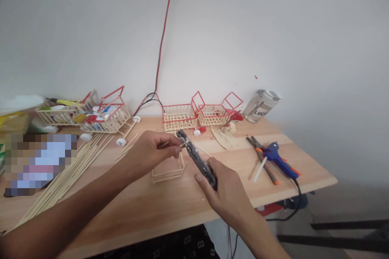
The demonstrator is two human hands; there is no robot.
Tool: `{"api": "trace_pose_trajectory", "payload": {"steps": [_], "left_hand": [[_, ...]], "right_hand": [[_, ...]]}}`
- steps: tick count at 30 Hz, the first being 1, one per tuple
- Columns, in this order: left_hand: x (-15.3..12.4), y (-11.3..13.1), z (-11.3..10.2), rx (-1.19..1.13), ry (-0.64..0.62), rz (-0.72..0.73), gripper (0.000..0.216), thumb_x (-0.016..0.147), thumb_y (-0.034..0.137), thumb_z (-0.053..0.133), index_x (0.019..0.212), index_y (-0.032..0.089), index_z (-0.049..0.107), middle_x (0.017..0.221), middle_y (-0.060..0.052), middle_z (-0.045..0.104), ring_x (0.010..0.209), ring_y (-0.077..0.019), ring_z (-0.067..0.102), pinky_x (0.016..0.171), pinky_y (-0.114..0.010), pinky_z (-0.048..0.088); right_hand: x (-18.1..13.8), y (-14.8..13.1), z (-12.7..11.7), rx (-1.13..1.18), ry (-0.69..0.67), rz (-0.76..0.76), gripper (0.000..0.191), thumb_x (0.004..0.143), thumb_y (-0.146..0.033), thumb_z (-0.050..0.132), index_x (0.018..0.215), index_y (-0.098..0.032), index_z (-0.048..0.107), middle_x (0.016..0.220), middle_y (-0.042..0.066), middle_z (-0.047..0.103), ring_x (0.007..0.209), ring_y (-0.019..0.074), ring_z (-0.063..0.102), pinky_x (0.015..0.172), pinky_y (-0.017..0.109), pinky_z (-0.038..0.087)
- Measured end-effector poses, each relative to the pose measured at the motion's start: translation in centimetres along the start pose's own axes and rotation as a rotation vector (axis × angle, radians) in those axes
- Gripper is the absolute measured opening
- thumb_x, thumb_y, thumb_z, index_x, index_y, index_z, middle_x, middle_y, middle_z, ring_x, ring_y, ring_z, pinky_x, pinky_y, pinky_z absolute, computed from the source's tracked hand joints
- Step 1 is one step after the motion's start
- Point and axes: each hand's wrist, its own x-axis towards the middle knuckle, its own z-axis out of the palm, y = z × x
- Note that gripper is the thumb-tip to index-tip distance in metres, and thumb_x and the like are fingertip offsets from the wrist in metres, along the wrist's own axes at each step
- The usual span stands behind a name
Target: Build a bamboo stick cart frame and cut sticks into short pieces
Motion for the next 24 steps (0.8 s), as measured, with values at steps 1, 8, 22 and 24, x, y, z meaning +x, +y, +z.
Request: {"api": "trace_pose_trajectory", "payload": {"steps": [1,8,22,24], "left_hand": [[-0.1,0.1,0.1,0.008,0.0,0.01,0.012,0.078,0.018,0.06,0.074,0.015,0.071,0.069,-0.001,0.067,0.068,-0.0125,0.058,0.065,-0.024,0.041],[-0.3,0.4,0.9,0.098,0.0,-0.001,0.014,0.079,0.018,0.059,0.075,0.015,0.072,0.06,0.002,0.063,0.055,-0.0085,0.049,0.055,-0.021,0.035],[-0.5,0.5,1.3,0.276,0.03,0.07,0.018,0.08,0.018,0.056,0.071,0.015,0.071,0.055,0.003,0.06,0.051,-0.0078,0.045,0.051,-0.023,0.027],[-0.5,0.6,1.3,0.285,0.027,0.074,0.019,0.081,0.018,0.056,0.07,0.014,0.071,0.055,0.002,0.061,0.052,-0.0079,0.046,0.051,-0.023,0.027]], "right_hand": [[-0.1,0.1,0.1,0.007,0.004,-0.002,0.038,0.09,-0.054,0.041,0.073,-0.02,0.045,0.062,0.0,0.051,0.056,0.0156,0.05,0.053,0.026,0.033],[-0.7,0.9,0.6,0.072,-0.001,-0.022,0.04,0.092,-0.052,0.036,0.071,-0.019,0.045,0.064,0.001,0.05,0.059,0.0151,0.049,0.055,0.027,0.033],[-1.2,1.5,2.7,0.188,0.089,-0.067,0.038,0.094,-0.046,0.037,0.066,-0.019,0.044,0.058,-0.001,0.046,0.054,0.0121,0.045,0.052,0.024,0.032],[-1.2,1.5,2.9,0.184,0.11,-0.077,0.038,0.093,-0.045,0.037,0.067,-0.019,0.045,0.058,-0.001,0.048,0.053,0.0121,0.046,0.051,0.024,0.032]]}}
